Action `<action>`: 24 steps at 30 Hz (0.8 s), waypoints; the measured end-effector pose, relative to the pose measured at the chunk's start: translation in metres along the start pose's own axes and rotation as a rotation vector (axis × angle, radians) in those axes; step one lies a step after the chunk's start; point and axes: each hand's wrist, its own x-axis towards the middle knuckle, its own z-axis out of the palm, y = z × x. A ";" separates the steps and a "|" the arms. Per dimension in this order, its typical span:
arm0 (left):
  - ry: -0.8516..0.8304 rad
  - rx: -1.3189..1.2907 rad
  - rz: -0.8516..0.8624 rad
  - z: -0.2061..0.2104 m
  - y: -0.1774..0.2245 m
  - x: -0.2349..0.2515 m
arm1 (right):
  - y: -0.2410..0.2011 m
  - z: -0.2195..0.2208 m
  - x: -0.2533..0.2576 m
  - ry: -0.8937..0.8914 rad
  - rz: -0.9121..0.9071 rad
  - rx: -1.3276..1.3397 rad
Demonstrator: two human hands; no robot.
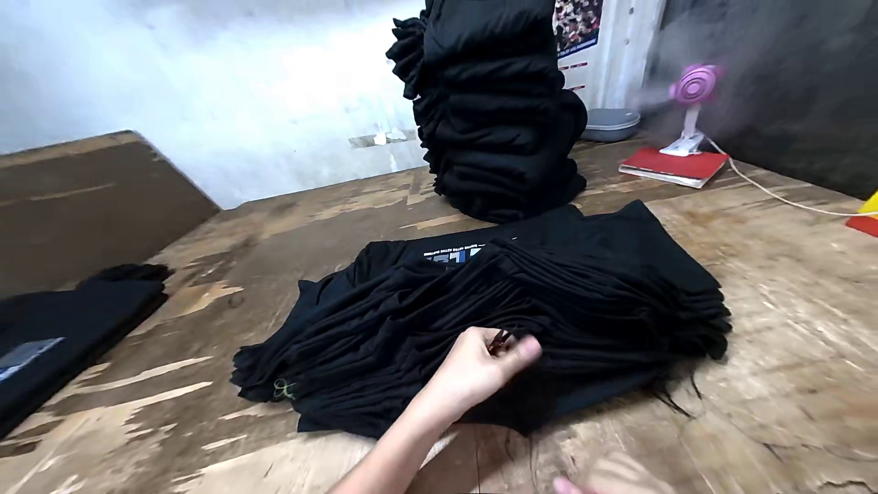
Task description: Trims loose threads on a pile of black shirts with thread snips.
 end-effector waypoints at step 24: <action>0.134 0.739 0.591 -0.006 -0.032 -0.002 | 0.005 0.045 0.064 0.319 0.206 -0.195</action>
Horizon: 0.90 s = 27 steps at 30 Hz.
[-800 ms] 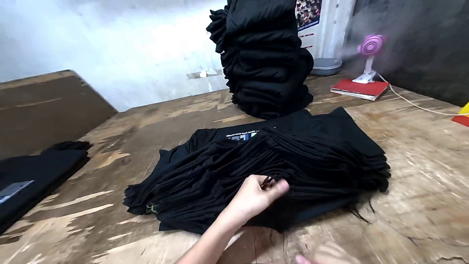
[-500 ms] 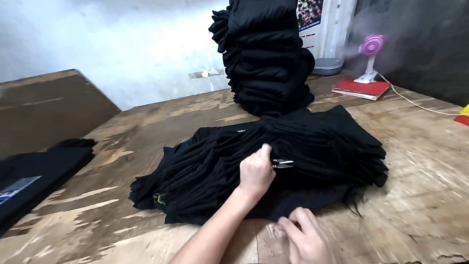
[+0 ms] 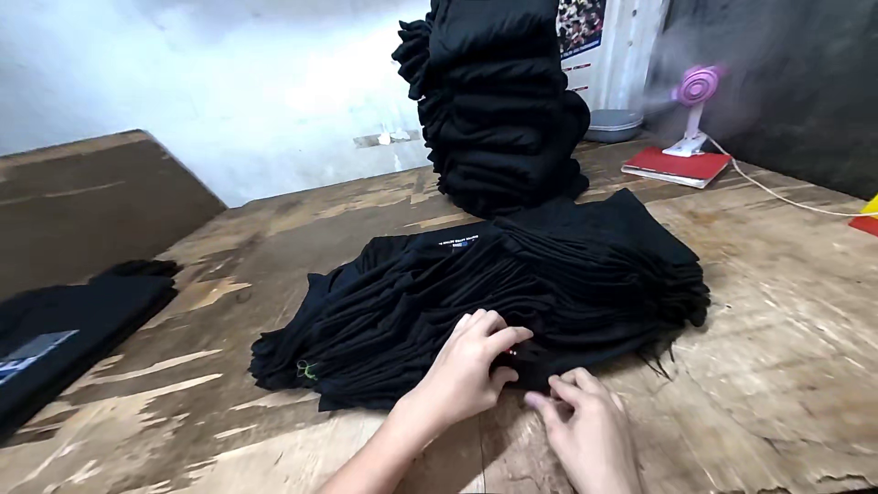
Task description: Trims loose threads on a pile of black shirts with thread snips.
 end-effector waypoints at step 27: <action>0.209 0.109 0.221 -0.030 0.017 -0.040 | -0.010 -0.005 0.005 -0.055 0.135 -0.024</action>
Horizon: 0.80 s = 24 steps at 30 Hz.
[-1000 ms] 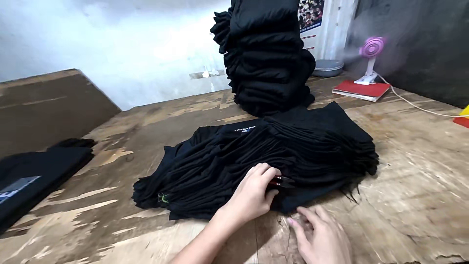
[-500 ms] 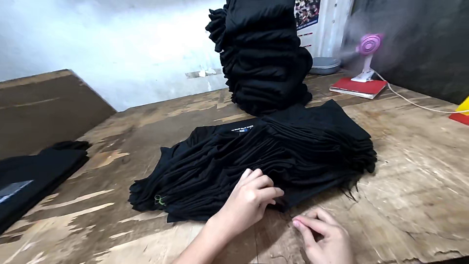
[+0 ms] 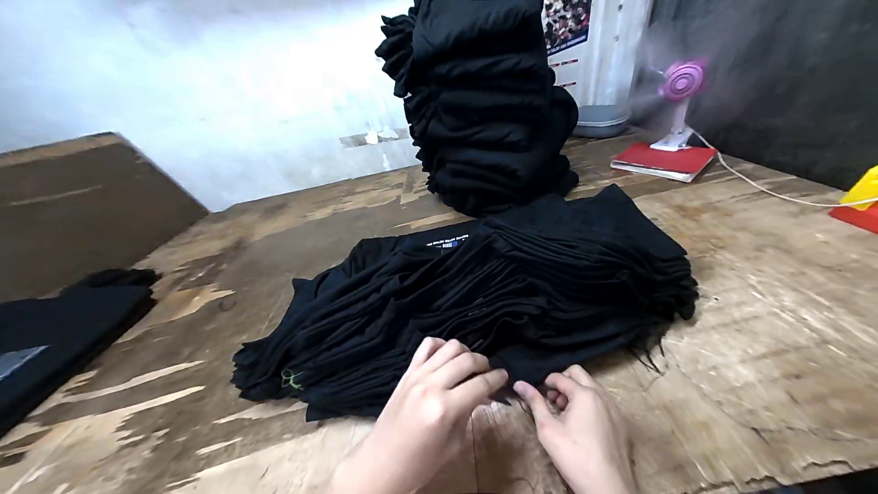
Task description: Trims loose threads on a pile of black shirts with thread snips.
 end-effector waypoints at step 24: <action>0.090 -0.135 -0.542 0.048 0.023 0.004 | 0.000 0.019 0.006 0.201 -0.291 -0.165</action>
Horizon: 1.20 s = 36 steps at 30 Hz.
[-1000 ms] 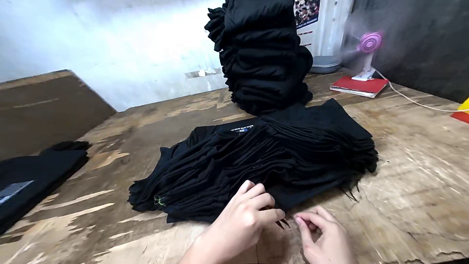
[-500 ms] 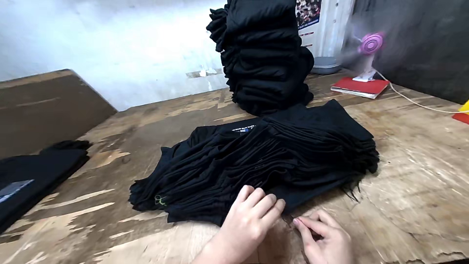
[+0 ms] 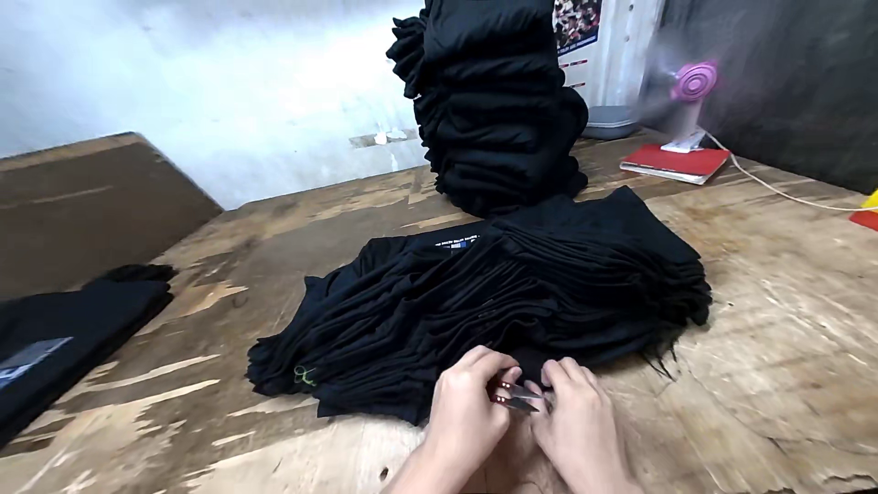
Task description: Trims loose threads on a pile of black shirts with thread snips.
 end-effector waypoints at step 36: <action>-0.086 0.022 0.362 0.008 -0.013 0.005 | 0.026 -0.025 -0.035 0.215 -0.110 0.234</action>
